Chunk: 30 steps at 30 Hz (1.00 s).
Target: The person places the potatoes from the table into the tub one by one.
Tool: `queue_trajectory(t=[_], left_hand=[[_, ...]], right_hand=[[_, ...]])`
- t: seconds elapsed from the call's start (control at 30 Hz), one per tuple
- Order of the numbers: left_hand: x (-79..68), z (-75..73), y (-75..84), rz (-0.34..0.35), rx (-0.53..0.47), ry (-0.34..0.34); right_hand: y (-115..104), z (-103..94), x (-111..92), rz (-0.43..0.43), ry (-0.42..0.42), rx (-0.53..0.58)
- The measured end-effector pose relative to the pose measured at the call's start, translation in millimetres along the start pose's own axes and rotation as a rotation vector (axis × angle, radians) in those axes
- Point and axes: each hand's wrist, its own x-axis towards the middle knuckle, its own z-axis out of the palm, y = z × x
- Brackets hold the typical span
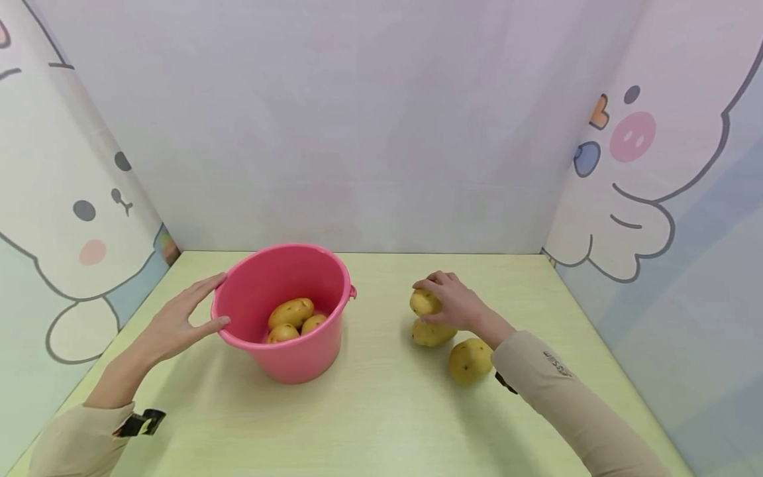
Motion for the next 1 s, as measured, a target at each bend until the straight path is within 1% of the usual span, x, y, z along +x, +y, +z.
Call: queue_trajectory(t=[0.5,0.77,1.0], left_hand=[[-0.4,-2.6,3.6,-0.002,0.004,-0.009],[-0.3,-2.4,3.6,-0.004,0.005,-0.008],[-0.2,-2.4,3.3,-0.015,0.005,-0.012]], right_hand=[[-19,-5.4,-1,-0.091,0.0,-0.028],[-26,-10.5,0,-0.14,0.017,-0.031],[-34,-19.5,3,-0.144,0.003,-0.041]])
